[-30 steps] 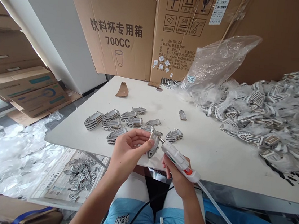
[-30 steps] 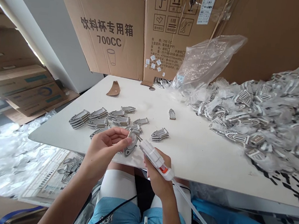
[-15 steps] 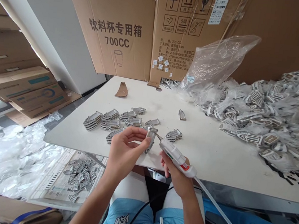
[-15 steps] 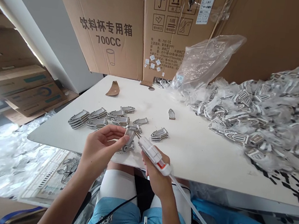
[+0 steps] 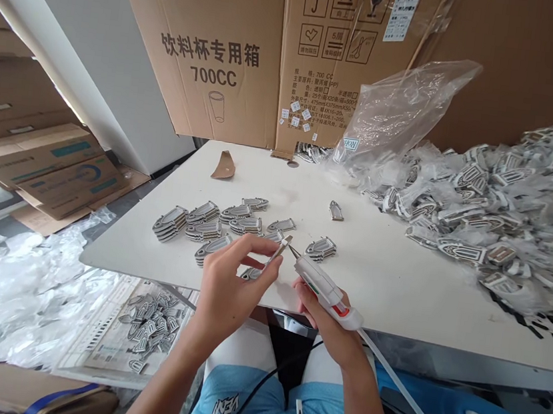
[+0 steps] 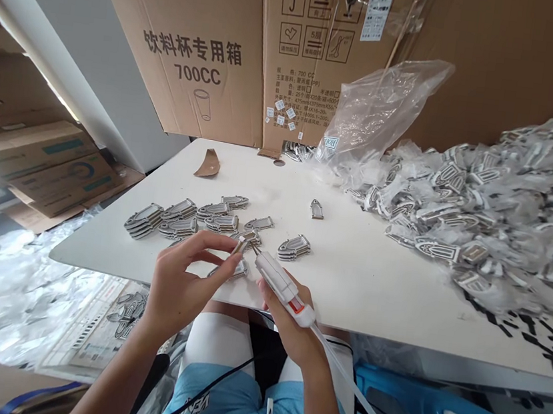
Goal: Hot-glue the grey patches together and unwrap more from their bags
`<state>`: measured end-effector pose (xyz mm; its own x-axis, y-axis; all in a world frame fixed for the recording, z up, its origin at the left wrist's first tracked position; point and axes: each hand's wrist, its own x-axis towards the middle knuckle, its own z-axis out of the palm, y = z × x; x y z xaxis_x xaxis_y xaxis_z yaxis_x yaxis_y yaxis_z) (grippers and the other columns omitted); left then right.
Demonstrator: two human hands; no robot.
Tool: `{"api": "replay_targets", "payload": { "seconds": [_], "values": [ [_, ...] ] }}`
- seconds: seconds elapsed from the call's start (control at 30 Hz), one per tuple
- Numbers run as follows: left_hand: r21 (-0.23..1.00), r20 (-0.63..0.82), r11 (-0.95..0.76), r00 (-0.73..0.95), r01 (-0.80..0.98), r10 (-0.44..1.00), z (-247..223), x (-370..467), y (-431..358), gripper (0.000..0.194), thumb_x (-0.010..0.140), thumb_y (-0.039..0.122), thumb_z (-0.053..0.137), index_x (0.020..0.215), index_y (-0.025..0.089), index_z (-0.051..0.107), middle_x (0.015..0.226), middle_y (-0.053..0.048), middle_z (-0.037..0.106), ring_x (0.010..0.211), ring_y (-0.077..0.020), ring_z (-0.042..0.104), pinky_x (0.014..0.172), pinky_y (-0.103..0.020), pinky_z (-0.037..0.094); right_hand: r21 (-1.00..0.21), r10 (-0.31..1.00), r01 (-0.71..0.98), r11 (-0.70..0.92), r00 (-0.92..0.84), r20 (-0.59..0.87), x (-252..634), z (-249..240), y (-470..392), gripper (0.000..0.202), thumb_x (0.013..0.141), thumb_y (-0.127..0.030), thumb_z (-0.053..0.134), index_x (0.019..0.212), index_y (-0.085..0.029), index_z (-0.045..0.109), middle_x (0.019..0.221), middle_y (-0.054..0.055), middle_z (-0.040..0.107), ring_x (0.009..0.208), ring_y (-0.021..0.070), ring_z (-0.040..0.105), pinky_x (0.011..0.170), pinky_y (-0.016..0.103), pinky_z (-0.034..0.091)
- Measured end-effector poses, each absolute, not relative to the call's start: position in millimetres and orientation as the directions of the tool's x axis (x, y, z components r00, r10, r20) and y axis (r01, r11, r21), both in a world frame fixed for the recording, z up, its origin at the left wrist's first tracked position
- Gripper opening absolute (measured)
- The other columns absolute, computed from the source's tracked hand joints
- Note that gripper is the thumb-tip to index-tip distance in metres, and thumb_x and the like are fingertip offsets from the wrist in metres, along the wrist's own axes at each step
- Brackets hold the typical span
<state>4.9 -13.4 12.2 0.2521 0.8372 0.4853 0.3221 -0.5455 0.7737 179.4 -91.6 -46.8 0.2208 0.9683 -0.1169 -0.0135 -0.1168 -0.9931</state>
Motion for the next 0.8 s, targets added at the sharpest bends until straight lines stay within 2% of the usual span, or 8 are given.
{"api": "replay_targets", "payload": {
  "seconds": [0.17, 0.33, 0.43, 0.5, 0.57, 0.67, 0.73, 0.8],
  "values": [
    [0.76, 0.488, -0.556, 0.27, 0.337, 0.83, 11.6, 1.0, -10.4, 0.007, 0.096, 0.028, 0.074, 0.101, 0.025, 0.078, 0.1, -0.002, 0.082, 0.09, -0.0186, 0.077, 0.085, -0.032, 0.067, -0.993, 0.979, -0.031, -0.114, 0.169, -0.117, 181.4, -42.5, -91.1, 0.042, 0.093, -0.063, 0.074, 0.091, -0.021, 0.073, 0.071, 0.0, 0.06, 0.068, 0.0156, 0.053, 0.058, 0.026, 0.042],
    [0.887, 0.369, -0.396, 0.152, 0.239, 0.917, 11.1, 3.1, -7.6, 0.014, 0.092, 0.033, 0.08, 0.103, 0.026, 0.08, 0.1, -0.002, 0.082, 0.092, -0.0195, 0.077, 0.084, -0.032, 0.068, -0.993, 0.98, -0.083, -0.086, 0.175, -0.1, 182.1, -47.3, -91.2, 0.04, 0.09, -0.06, 0.08, 0.099, -0.021, 0.075, 0.069, -0.001, 0.061, 0.057, 0.0121, 0.046, 0.052, 0.026, 0.037],
    [0.949, 0.26, -0.276, 0.116, 0.152, 0.959, 8.0, 1.7, -4.1, 0.022, 0.089, 0.036, 0.084, 0.107, 0.024, 0.08, 0.101, -0.005, 0.082, 0.095, -0.0212, 0.078, 0.082, -0.031, 0.067, -0.975, 0.974, -0.211, -0.071, 0.196, -0.113, 183.4, -54.7, -92.0, 0.043, 0.086, -0.061, 0.082, 0.096, -0.02, 0.076, 0.066, -0.001, 0.062, 0.052, 0.0108, 0.04, 0.048, 0.026, 0.028],
    [0.963, 0.221, -0.236, 0.117, 0.133, 0.968, 6.1, 0.2, -2.0, 0.025, 0.089, 0.039, 0.084, 0.107, 0.023, 0.08, 0.103, -0.006, 0.082, 0.098, -0.0229, 0.078, 0.082, -0.031, 0.067, -0.947, 0.966, -0.32, 0.015, 0.249, -0.069, 186.2, -58.5, -91.4, 0.04, 0.087, -0.06, 0.081, 0.091, -0.021, 0.074, 0.062, -0.001, 0.059, 0.053, 0.0123, 0.042, 0.046, 0.026, 0.024],
    [0.965, 0.202, -0.219, 0.126, 0.145, 0.971, 6.5, 0.1, 0.8, 0.026, 0.089, 0.041, 0.083, 0.107, 0.022, 0.081, 0.104, -0.007, 0.082, 0.1, -0.0236, 0.078, 0.084, -0.032, 0.066, -0.912, 0.945, -0.385, 0.143, 0.327, 0.01, 190.9, -60.6, -89.3, 0.034, 0.091, -0.055, 0.079, 0.085, -0.023, 0.071, 0.06, -0.002, 0.056, 0.052, 0.0124, 0.044, 0.048, 0.026, 0.03],
    [0.956, 0.198, -0.225, 0.152, 0.188, 0.968, 15.5, 7.2, 11.1, 0.026, 0.088, 0.043, 0.084, 0.105, 0.023, 0.083, 0.104, -0.007, 0.083, 0.1, -0.0243, 0.079, 0.083, -0.032, 0.065, -0.848, 0.885, -0.428, 0.313, 0.455, 0.097, 199.5, -61.6, -84.7, 0.03, 0.094, -0.044, 0.077, 0.077, -0.024, 0.063, 0.063, -0.006, 0.055, 0.046, 0.0075, 0.036, 0.063, 0.032, 0.047],
    [0.94, 0.224, -0.264, 0.192, 0.216, 0.955, 26.1, 19.2, 25.4, 0.024, 0.087, 0.042, 0.084, 0.101, 0.023, 0.084, 0.103, -0.007, 0.083, 0.1, -0.0248, 0.079, 0.083, -0.032, 0.065, -0.807, 0.852, -0.462, 0.368, 0.515, 0.093, 204.3, -62.3, -82.2, 0.03, 0.095, -0.04, 0.075, 0.076, -0.024, 0.059, 0.066, -0.007, 0.054, 0.045, 0.0064, 0.031, 0.072, 0.035, 0.051],
    [0.911, 0.269, -0.332, 0.259, 0.244, 0.928, 36.0, 37.1, 46.4, 0.022, 0.087, 0.04, 0.083, 0.1, 0.022, 0.084, 0.101, -0.007, 0.084, 0.097, -0.0244, 0.079, 0.085, -0.033, 0.065, -0.784, 0.84, -0.496, 0.372, 0.54, 0.057, 206.9, -63.5, -80.4, 0.029, 0.096, -0.038, 0.074, 0.077, -0.025, 0.058, 0.068, -0.007, 0.053, 0.046, 0.0072, 0.031, 0.074, 0.035, 0.051]
  ]
}}
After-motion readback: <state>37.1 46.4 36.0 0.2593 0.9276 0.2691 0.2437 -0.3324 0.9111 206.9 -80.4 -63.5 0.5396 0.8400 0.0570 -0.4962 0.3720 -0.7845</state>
